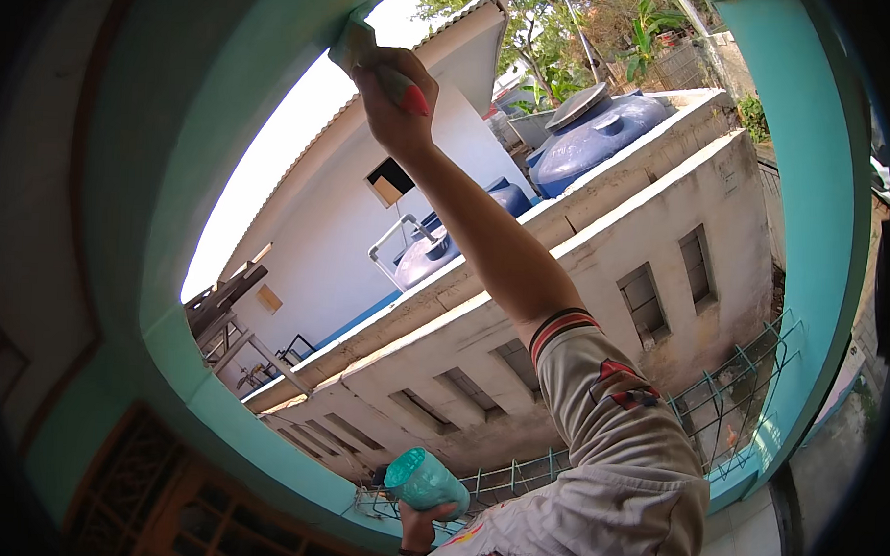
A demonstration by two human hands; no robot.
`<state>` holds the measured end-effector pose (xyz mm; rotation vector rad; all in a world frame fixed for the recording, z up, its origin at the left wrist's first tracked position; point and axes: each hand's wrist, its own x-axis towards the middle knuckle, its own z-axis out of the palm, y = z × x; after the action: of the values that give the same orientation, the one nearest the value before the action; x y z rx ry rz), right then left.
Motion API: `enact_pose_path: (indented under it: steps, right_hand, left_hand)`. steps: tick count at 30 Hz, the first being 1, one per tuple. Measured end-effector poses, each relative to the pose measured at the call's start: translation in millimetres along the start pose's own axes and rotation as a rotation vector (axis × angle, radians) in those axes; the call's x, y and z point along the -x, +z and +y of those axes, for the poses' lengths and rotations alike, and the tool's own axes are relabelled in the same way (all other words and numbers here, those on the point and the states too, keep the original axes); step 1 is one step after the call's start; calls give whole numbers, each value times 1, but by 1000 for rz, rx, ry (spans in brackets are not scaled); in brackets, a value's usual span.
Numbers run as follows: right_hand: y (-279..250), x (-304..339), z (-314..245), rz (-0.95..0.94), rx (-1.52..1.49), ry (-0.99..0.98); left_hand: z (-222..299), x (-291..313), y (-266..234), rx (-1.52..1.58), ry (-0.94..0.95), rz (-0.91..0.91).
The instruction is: The person paints a light green pillar using a paintbrush and a small container of paint. They repeatedly dip the brush into the container and apply paint to the pillar's surface while standing on a balcony.
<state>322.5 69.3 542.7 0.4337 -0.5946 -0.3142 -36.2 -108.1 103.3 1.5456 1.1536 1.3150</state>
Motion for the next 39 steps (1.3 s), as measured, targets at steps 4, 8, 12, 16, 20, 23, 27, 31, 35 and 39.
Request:
enact_pose_path:
  steps: [4, 8, 12, 16, 20, 23, 27, 31, 35, 39]
  right_hand:
    - [-17, -38, -8, 221, -143, -153]
    - [-20, -96, 11, 287, 143, -165]
    - [24, -21, 3, 43, 401, -317]
    - [4, 59, -13, -173, 78, 47]
    - [-48, 117, -52, -101, 114, 396]
    - [-114, 172, -92, -62, 284, 693]
    - [-188, 221, -136, 100, 396, 1021]
    - [-208, 234, -168, 250, 407, 1151]
    - [-212, 227, -178, 253, 392, 1182]
    - [-200, 219, -187, 212, 368, 1167]
  left_hand:
    - [-5, 14, -13, 80, -36, 91]
    - [1, 33, -34, -580, 577, -54]
    - [-13, 35, -29, 128, -135, 135]
    - [-17, 31, -30, -2, -43, 87]
    - [-25, 32, -21, 133, -42, 108]
    - [-18, 22, -9, 182, -81, 72]
    - [-40, -1, -7, 194, 14, 46]
    - [-25, -15, -3, 187, 39, 38]
    - [-17, -22, -1, 222, 84, 60]
    - [-10, -38, -7, 199, 71, 38]
